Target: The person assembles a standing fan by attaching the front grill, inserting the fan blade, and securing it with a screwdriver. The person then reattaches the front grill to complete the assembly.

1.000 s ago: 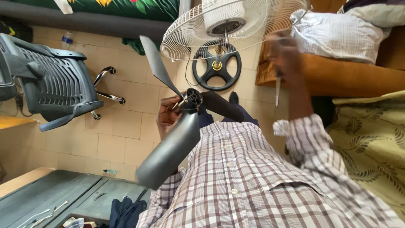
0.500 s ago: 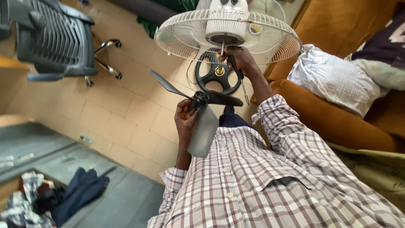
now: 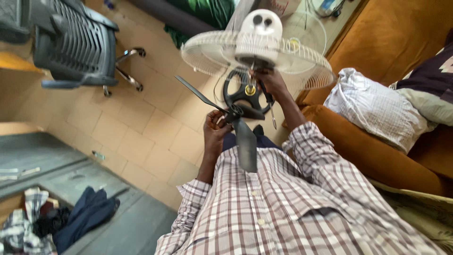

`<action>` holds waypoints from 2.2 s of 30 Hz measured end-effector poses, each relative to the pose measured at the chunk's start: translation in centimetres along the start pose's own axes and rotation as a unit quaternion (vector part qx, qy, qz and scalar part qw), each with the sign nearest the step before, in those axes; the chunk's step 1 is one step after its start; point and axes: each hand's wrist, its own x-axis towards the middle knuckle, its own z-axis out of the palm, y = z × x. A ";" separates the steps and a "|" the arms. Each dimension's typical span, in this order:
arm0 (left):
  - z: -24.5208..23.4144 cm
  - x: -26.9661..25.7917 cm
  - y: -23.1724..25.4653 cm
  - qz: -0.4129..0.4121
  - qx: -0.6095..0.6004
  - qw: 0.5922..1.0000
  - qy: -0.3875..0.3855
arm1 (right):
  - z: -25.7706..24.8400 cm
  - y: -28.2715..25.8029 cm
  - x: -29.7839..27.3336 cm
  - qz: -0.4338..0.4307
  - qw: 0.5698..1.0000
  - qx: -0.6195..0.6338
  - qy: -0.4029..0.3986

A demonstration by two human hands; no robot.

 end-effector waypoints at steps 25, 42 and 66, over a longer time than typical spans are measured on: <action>2.7 11.0 -2.9 -0.092 0.135 0.986 -0.037 | -3.6 3.7 0.8 0.122 0.992 -0.001 0.026; 3.8 13.1 -3.9 -0.111 0.156 0.981 -0.034 | -4.9 7.7 2.7 0.082 0.995 -0.061 0.000; 2.4 13.8 -4.3 -0.146 0.040 0.980 -0.126 | -4.0 5.9 1.2 0.131 0.991 -0.003 0.014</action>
